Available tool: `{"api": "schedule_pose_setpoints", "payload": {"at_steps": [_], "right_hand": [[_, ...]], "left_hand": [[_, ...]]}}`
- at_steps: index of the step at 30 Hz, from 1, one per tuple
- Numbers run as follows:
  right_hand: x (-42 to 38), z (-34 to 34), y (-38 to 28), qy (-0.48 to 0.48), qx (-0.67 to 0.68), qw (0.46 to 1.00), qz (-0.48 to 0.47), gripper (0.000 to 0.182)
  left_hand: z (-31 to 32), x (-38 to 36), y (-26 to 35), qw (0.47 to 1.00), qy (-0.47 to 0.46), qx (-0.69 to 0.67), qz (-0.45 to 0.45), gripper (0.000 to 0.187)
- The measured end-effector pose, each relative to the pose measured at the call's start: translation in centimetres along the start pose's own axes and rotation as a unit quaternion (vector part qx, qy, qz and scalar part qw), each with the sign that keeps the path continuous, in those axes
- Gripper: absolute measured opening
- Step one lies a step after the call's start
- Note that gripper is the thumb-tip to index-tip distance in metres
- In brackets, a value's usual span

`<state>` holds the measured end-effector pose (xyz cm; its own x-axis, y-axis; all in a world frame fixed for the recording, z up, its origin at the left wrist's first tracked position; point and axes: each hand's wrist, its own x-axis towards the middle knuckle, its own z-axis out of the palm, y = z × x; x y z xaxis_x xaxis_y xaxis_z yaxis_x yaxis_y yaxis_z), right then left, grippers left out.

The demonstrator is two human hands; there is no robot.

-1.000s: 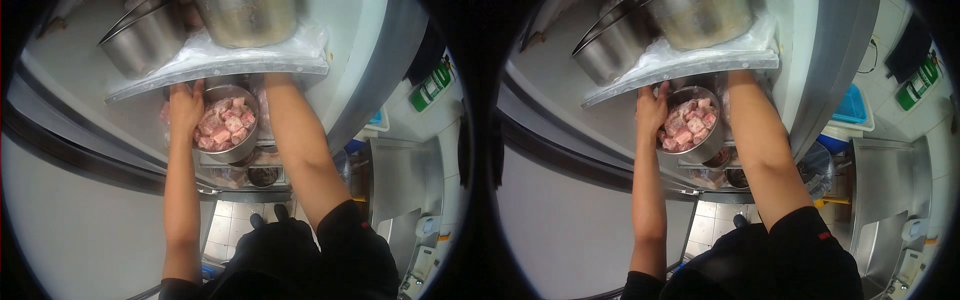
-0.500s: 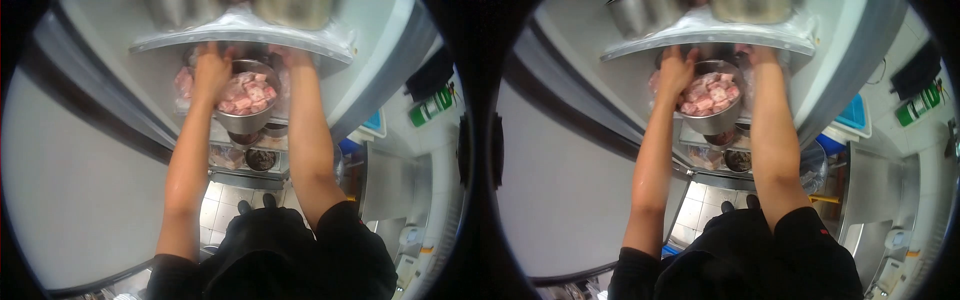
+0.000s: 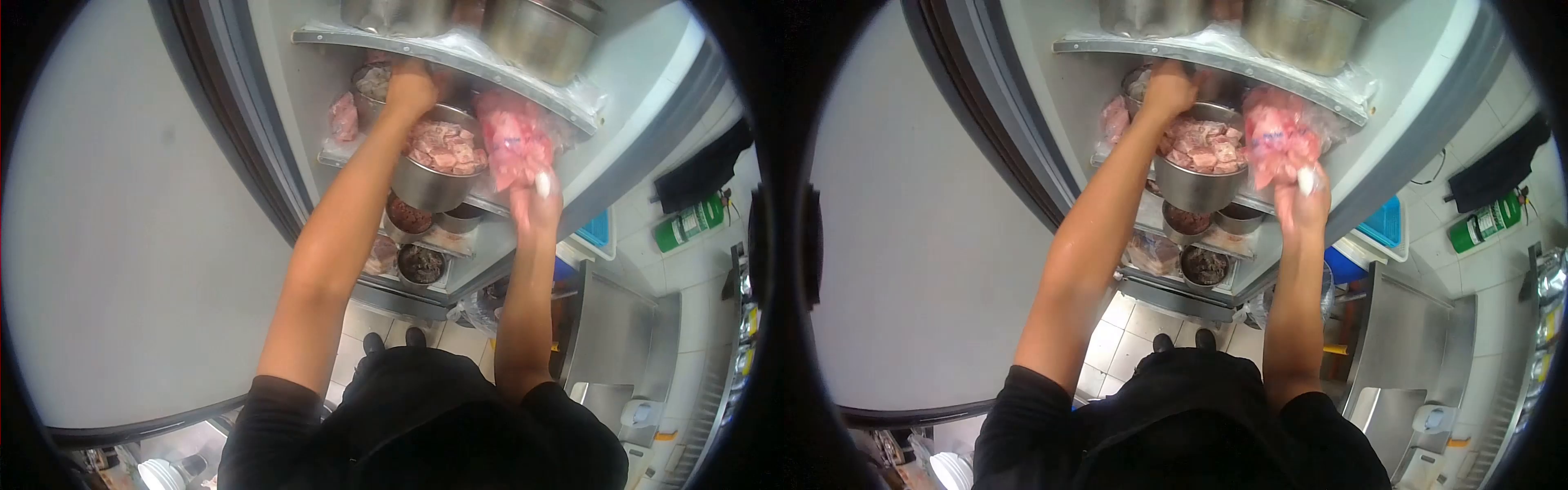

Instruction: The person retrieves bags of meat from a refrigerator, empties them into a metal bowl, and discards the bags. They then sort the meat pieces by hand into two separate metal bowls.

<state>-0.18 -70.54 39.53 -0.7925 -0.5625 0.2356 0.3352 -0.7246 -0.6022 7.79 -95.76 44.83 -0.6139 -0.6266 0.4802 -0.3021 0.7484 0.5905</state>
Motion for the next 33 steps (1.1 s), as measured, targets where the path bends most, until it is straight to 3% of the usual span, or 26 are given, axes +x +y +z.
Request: {"api": "schedule_pose_setpoints", "payload": {"at_steps": [3,6,9,12,15,16,18,19,21,23,24,26,27,33], "right_hand": [[-5.3,0.4,-1.9,-0.008,-0.038,0.999,0.008,0.017],[-8.8,0.3,-3.3,-0.013,-0.086,0.996,-0.006,0.019],[-11.4,0.4,-4.1,0.007,-0.090,0.996,0.006,0.020],[-12.4,-3.4,-3.5,-0.041,-0.056,0.997,0.022,0.020],[-13.8,-2.8,-3.4,-0.029,-0.053,0.998,0.008,0.018],[-14.0,-3.3,-3.4,-0.015,-0.077,0.997,0.011,0.012],[-14.2,-4.8,-3.9,-0.056,-0.078,0.995,0.031,0.028],[-14.3,-4.4,-4.0,-0.078,-0.080,0.993,0.042,0.037],[-15.0,-4.2,-4.2,-0.066,-0.119,0.990,0.024,0.017],[-15.5,-6.5,-4.4,-0.075,-0.127,0.989,0.009,0.007],[-15.8,-6.5,-4.3,-0.050,-0.120,0.991,0.001,0.008],[-17.0,-5.1,-4.8,-0.056,-0.159,0.986,0.007,0.008],[-17.5,-4.6,-5.2,-0.065,-0.181,0.981,0.012,0.009],[-20.9,-4.5,-4.2,-0.039,-0.177,0.982,0.060,0.009]], "left_hand": [[0.1,0.7,1.0,0.996,-0.009,-0.034,-0.084,0.068],[2.6,2.7,0.4,0.997,-0.053,0.013,-0.050,0.077],[6.8,3.8,0.1,0.982,0.112,0.058,0.142,0.077],[6.8,3.9,2.0,0.994,-0.022,-0.032,0.104,0.074],[3.5,3.1,2.4,0.968,-0.243,-0.061,0.003,0.065],[3.8,2.8,2.0,0.974,-0.220,-0.005,0.051,0.063],[4.0,2.0,1.0,0.969,-0.168,0.111,0.141,0.058],[1.9,0.5,1.5,0.981,-0.136,0.087,0.108,0.056],[-2.2,-3.8,3.4,0.996,-0.067,0.037,0.047,0.050],[-6.9,-8.2,3.2,0.991,0.105,-0.017,0.081,0.032],[-6.4,-8.3,-1.5,0.990,0.129,-0.026,-0.045,0.029],[-2.6,-7.9,-9.3,0.979,0.111,0.019,-0.168,0.025],[-1.2,-7.6,-11.6,0.980,0.077,0.071,-0.167,0.025],[-2.5,-7.9,-10.5,0.974,0.055,0.168,-0.143,0.033]]}}
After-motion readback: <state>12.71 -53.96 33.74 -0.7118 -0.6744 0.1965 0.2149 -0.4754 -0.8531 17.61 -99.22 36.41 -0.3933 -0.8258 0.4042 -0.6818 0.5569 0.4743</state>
